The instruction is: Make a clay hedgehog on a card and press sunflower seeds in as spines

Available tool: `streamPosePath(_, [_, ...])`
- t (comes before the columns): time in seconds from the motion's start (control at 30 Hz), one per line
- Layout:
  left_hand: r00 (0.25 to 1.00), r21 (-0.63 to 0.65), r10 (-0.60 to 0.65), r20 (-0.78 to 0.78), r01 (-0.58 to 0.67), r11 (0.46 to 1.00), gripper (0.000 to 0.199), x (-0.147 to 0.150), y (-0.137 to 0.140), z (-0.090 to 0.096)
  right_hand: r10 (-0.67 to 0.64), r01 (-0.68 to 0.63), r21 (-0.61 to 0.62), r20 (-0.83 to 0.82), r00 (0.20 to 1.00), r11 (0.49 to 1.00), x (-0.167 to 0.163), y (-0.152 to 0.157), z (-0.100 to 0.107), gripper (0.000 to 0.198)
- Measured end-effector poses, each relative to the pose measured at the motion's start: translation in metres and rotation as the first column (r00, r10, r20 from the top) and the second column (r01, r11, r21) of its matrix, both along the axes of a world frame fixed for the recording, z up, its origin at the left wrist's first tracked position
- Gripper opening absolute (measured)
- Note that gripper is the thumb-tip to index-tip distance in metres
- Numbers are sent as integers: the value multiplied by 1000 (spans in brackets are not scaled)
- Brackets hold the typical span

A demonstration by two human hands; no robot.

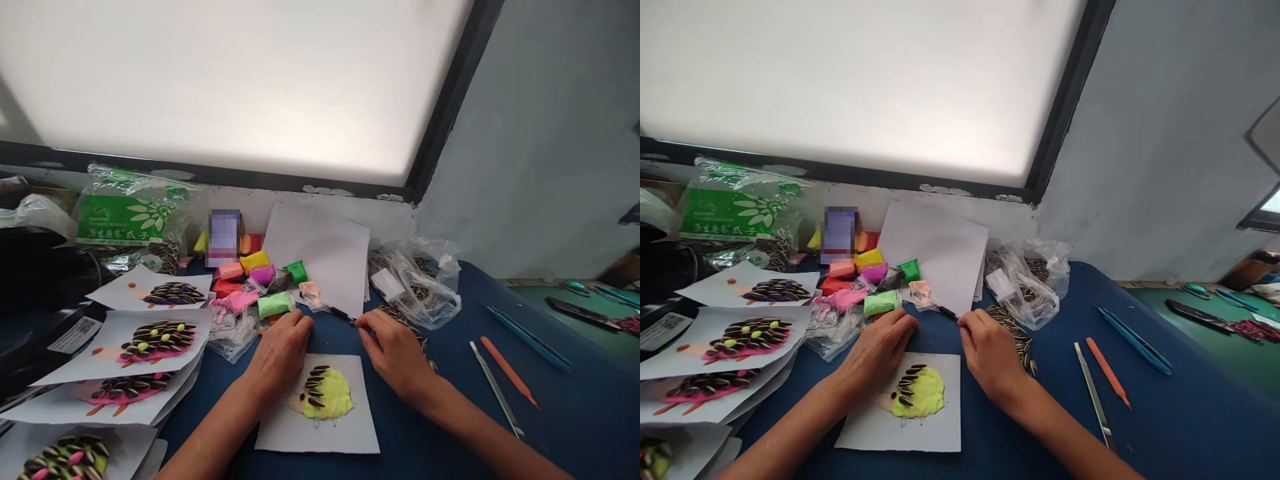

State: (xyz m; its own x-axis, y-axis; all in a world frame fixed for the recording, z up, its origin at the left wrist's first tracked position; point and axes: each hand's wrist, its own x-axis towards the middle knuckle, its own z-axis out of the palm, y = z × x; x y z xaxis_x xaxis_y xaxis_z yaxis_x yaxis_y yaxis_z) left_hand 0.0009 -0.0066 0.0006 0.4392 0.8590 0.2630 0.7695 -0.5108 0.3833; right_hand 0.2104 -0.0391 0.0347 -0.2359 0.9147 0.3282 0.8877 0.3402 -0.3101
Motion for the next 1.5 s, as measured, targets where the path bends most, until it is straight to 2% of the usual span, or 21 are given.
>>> streamPosePath(0.13, [1000,-16,9,-21,-10,1000,27,0,-1,3,-97,129,-167,186,978,978,12,7,18,17])
streamPosePath(0.23, [1000,-26,6,-13,-6,1000,28,0,-2,3,-135,193,-226,252,958,955,20,10,28,18])
streamPosePath(0.33, [1000,-29,7,-16,-8,1000,28,-1,-2,2,-131,200,-254,263,956,946,24,11,30,18])
streamPosePath(0.53, [1000,8,5,0,-5,1000,30,-1,-2,-2,-99,144,-221,200,975,965,18,12,18,18])
streamPosePath(0.7, [1000,28,-2,18,2,1000,30,-2,-1,-4,-105,151,-152,274,956,977,13,15,8,19])
streamPosePath(1.0, [996,32,-15,89,12,999,31,-3,0,-4,-61,100,-107,318,946,989,9,13,13,16])
streamPosePath(1.07, [990,21,-19,137,17,1000,29,-4,1,-5,-49,92,-124,315,948,988,11,12,18,15])
streamPosePath(1.23, [956,-32,-15,293,25,999,22,-6,5,-6,38,37,-278,260,965,960,16,7,31,11])
streamPosePath(1.5, [893,-127,90,440,-37,991,22,-6,4,-1,35,12,-250,181,983,968,7,2,25,10])
